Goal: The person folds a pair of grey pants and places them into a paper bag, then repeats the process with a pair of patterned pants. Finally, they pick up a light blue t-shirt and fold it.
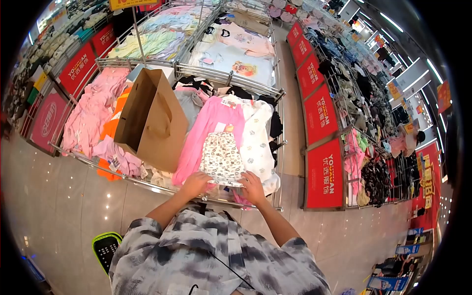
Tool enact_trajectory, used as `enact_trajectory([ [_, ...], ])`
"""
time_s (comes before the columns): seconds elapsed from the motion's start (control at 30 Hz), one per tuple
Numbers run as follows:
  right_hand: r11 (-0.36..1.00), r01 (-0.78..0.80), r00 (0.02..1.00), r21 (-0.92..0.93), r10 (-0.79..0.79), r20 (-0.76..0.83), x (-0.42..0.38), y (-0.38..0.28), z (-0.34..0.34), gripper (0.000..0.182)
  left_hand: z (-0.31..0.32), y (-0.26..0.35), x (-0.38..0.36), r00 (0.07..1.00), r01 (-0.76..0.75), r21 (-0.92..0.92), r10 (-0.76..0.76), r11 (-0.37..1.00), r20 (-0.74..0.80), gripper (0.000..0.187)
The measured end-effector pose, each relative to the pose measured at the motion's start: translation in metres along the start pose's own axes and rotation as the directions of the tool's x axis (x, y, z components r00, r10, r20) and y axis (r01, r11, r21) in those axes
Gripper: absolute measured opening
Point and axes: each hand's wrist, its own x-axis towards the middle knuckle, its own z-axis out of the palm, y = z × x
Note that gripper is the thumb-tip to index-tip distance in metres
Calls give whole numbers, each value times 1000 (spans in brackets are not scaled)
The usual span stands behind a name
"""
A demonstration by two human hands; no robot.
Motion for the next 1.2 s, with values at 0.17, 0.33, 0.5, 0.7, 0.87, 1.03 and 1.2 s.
enact_trajectory([
  [0.17, 998, -11, 997, 55, 7, 76, -33, -15, -5, 32, -17, 38, -25, 996, 75, -37, -73, 997, 45, 20],
  [0.33, 991, 35, 999, 131, -38, 26, -52, -44, -16, 32, -17, 55, -47, 978, 208, -193, -200, 959, 62, 19],
  [0.5, 926, -186, 982, 328, 181, 47, -40, -45, -2, 26, -24, 54, -37, 901, 428, -269, -430, 863, 56, 20],
  [0.7, 745, -499, 850, 442, 521, 82, 11, -25, 23, 30, -4, 6, -5, 789, 561, -403, -615, 723, -5, 26],
  [0.87, 656, -577, 799, 487, 576, 171, 56, 24, 61, 31, 23, -42, 25, 691, 627, -454, -721, 633, -52, 29],
  [1.03, 663, -667, 743, 339, 628, 233, 89, 55, 88, 32, 56, -73, 45, 594, 704, -419, -799, 573, -94, 30],
  [1.2, 338, -829, 540, 446, 689, 483, 104, 55, 83, 41, 75, -81, 51, 542, 626, -523, -805, 578, -240, 41],
])
